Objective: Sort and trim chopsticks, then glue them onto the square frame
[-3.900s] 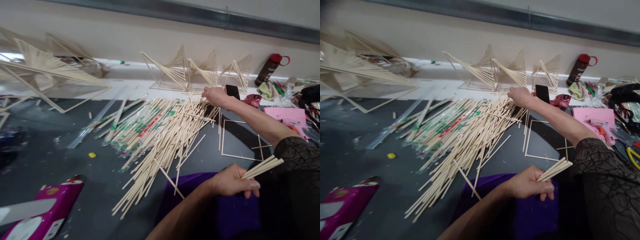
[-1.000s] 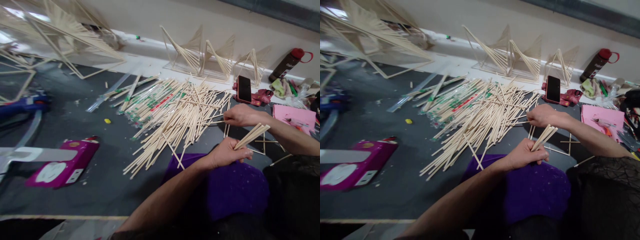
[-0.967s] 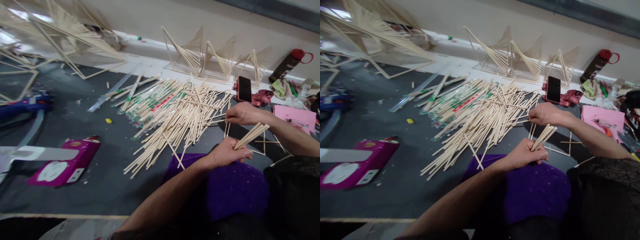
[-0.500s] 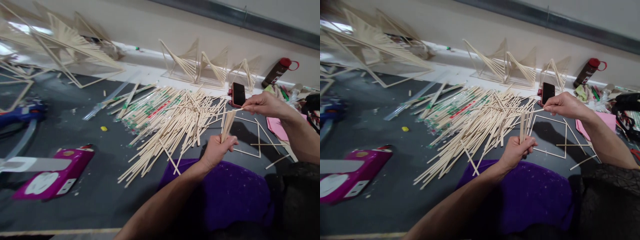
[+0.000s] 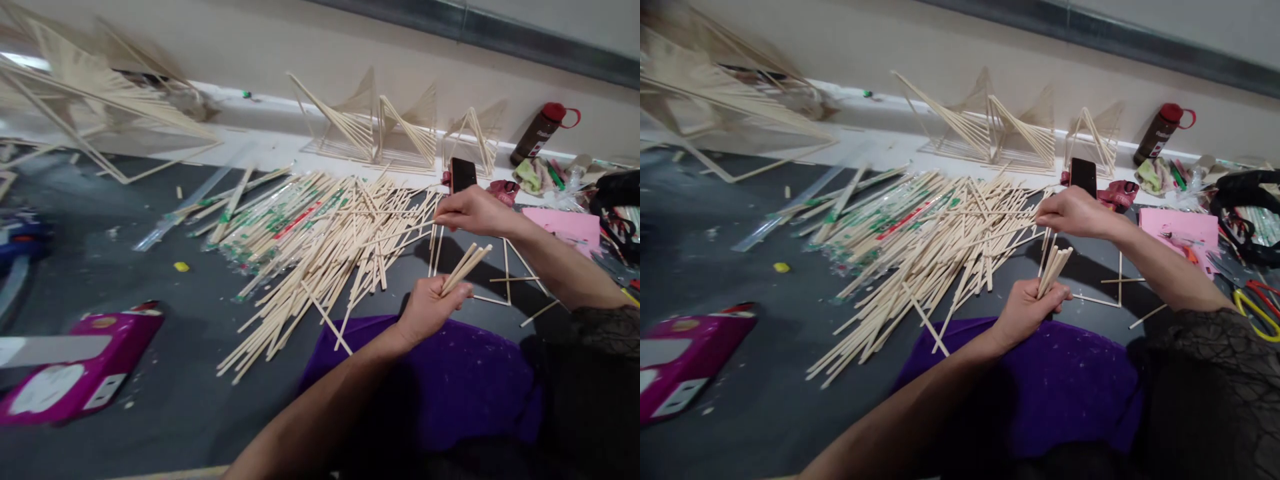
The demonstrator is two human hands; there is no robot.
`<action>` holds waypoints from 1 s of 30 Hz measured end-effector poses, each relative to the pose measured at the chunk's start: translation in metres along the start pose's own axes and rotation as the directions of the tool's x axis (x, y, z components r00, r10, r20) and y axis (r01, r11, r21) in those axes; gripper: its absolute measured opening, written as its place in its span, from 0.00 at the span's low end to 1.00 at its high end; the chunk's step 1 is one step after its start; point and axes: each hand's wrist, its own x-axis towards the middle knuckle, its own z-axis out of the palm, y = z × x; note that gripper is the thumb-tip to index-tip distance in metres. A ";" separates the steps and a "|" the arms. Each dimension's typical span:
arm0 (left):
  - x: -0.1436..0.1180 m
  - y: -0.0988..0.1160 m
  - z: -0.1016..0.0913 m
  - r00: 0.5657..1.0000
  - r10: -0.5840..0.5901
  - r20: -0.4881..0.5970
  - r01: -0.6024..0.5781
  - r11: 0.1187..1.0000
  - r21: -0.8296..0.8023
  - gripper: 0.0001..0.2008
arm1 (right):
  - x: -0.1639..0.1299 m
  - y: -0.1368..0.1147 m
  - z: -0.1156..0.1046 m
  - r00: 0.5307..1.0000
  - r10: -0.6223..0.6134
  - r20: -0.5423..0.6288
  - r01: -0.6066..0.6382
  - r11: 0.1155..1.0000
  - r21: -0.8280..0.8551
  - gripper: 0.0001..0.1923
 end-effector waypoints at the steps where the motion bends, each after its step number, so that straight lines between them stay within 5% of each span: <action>1: 0.000 0.000 0.000 1.000 0.007 0.003 -0.007 1.000 0.021 0.19 | 0.011 -0.002 0.009 0.999 -0.034 0.003 0.034 0.999 0.014 0.10; 3: 0.001 -0.001 -0.002 1.000 0.019 -0.003 -0.019 0.999 0.044 0.19 | 0.028 -0.004 0.024 0.997 -0.063 0.040 0.064 0.998 -0.023 0.13; 8: 0.002 0.002 -0.004 1.000 0.023 -0.017 -0.023 1.000 0.020 0.19 | 0.038 0.006 0.046 0.976 0.134 0.173 -0.026 0.857 -0.515 0.10; 13: 0.002 0.007 -0.005 1.000 0.012 -0.019 -0.013 1.000 -0.009 0.17 | 0.035 0.014 0.053 0.979 0.127 0.161 0.007 0.766 -0.643 0.12; 21: 0.004 0.003 -0.006 0.999 0.039 -0.021 -0.040 0.999 -0.020 0.16 | 0.036 0.024 0.043 0.974 -0.047 0.220 0.181 0.745 -0.643 0.12; 30: 0.007 0.011 -0.011 0.977 0.002 -0.211 -0.041 0.983 -0.181 0.15 | -0.003 0.021 -0.021 0.990 -0.129 -0.059 0.109 0.960 -0.258 0.12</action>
